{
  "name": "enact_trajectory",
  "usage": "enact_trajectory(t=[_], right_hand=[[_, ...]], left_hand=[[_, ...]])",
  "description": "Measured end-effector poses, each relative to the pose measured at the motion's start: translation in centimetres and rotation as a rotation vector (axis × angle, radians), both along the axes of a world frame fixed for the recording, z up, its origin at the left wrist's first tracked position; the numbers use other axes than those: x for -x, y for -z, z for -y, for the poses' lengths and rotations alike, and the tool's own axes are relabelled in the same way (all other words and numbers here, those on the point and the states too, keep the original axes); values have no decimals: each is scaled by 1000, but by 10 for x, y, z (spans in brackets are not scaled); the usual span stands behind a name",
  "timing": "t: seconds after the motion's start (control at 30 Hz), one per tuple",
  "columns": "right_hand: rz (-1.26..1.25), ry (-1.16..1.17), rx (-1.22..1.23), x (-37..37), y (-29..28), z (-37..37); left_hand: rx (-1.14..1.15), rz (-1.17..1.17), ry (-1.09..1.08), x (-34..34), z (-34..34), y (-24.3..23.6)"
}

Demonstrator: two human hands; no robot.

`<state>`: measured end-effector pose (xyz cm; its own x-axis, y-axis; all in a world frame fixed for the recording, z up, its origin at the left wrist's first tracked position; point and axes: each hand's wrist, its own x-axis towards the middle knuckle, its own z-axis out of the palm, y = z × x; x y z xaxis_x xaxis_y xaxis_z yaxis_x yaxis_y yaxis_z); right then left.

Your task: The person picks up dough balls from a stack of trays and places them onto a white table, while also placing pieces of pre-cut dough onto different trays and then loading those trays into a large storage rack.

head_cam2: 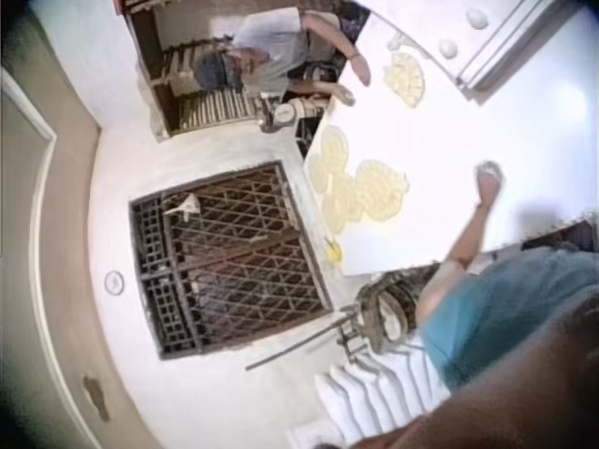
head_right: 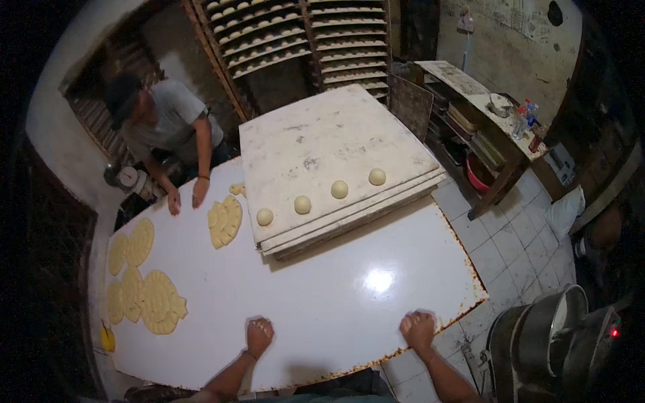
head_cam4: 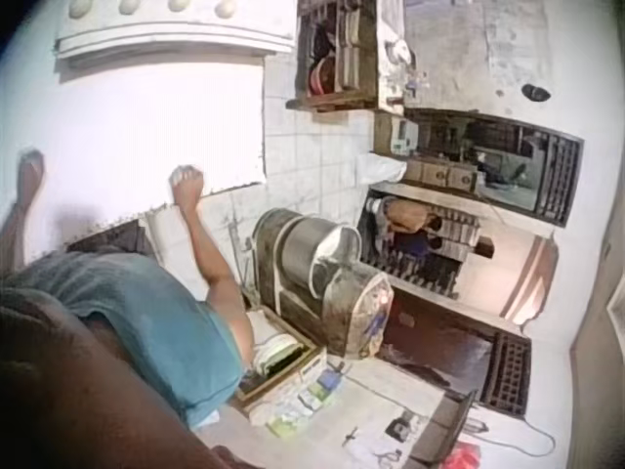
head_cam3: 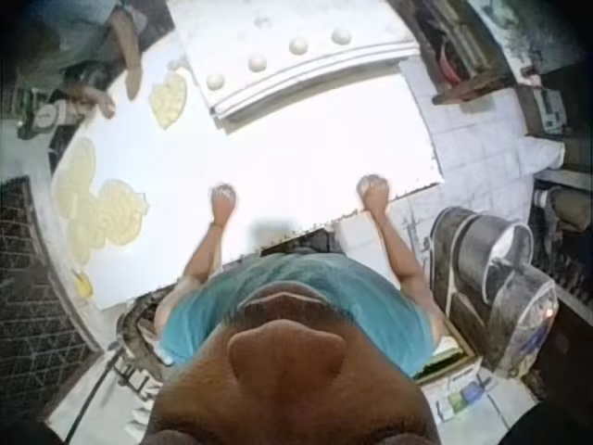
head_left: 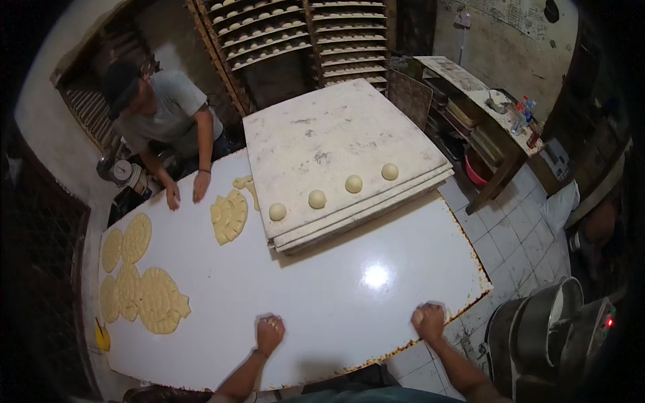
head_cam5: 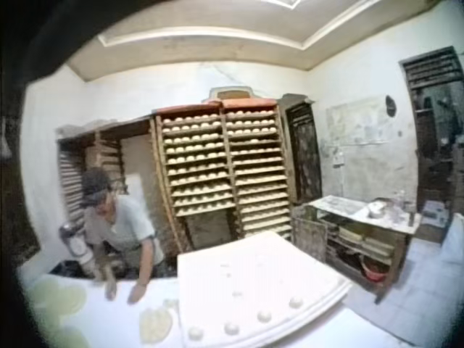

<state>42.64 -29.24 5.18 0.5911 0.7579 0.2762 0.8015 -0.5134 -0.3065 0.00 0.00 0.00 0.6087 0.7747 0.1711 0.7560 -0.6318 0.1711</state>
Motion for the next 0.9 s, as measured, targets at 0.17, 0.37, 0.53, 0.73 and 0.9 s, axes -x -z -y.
enact_trajectory(t=[0.17, 0.37, 0.53, 0.73, 0.9], right_hand=[[-391, 340, -85, 35, -10, -88], [-125, -31, -127, 12, -5, -15], [-321, 143, -236, 56, -7, -68], [-75, -1, -266, 21, 1, -11], [-379, 193, -265, 82, -3, -65]], left_hand=[[133, 399, -335, -93, 33, -26], [175, 408, -333, 39, 26, 9], [48, 461, -342, -72, 53, -38], [43, 486, -365, 34, 36, -16], [123, 397, -352, -55, 68, -29]])
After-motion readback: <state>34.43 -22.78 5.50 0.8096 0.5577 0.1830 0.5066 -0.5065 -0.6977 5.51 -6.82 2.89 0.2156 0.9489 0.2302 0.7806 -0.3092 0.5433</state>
